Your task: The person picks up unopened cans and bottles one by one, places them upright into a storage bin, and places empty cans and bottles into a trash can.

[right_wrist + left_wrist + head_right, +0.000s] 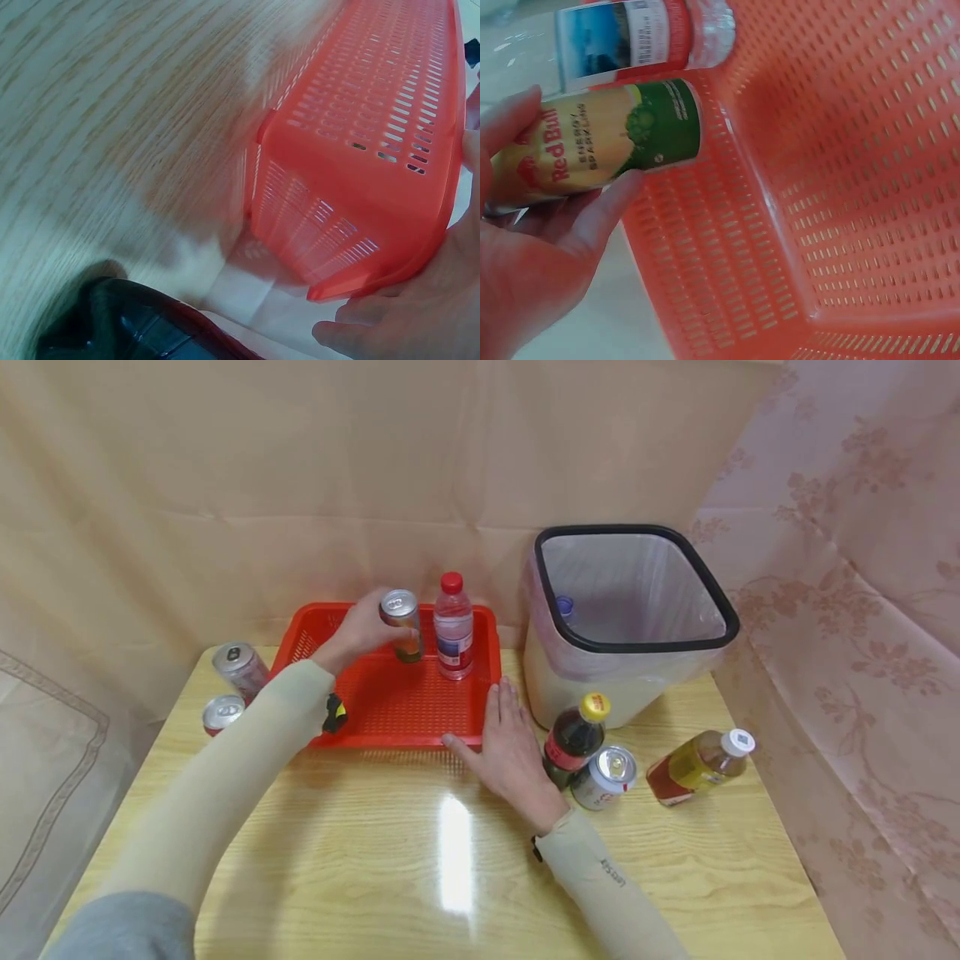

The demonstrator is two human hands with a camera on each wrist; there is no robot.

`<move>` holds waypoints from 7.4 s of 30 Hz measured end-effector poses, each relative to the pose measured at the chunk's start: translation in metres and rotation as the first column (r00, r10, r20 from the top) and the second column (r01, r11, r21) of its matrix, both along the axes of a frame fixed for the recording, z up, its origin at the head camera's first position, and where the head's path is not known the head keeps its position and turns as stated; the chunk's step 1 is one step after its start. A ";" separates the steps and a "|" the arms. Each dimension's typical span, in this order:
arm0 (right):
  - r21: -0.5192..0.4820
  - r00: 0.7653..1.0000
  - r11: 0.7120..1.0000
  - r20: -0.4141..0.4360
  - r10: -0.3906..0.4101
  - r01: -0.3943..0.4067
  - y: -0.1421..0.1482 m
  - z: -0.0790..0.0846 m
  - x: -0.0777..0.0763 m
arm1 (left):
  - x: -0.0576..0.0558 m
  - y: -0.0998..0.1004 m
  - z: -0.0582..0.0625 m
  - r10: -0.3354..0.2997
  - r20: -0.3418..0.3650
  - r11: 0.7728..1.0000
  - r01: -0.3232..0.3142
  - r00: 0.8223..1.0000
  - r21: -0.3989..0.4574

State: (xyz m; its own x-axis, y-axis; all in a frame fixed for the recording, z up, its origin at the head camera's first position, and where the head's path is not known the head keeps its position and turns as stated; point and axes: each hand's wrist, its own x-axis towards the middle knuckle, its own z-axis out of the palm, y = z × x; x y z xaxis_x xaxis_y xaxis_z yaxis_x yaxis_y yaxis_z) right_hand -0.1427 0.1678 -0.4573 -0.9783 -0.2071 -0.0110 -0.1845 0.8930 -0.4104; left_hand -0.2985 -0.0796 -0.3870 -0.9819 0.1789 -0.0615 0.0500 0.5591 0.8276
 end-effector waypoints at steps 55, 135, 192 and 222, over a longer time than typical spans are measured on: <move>-0.017 1.000 1.000 0.013 0.008 -0.008 0.001 -0.004 -0.011 | 0.022 -0.008 0.021 -0.126 0.088 0.991 0.130 0.988 -0.044; -0.038 1.000 0.999 -0.007 0.020 -0.020 0.010 -0.005 -0.019 | 0.173 -0.176 -0.084 0.546 -0.074 0.671 -0.383 0.835 0.635; -0.042 1.000 0.999 0.006 0.013 -0.013 0.009 -0.005 -0.020 | 0.159 -0.188 -0.113 0.537 -0.059 0.823 -0.507 0.842 0.258; -0.047 1.000 0.999 0.003 0.012 -0.011 0.010 -0.006 -0.020 | 0.175 -0.169 -0.065 0.636 -0.222 0.742 -0.508 0.739 0.437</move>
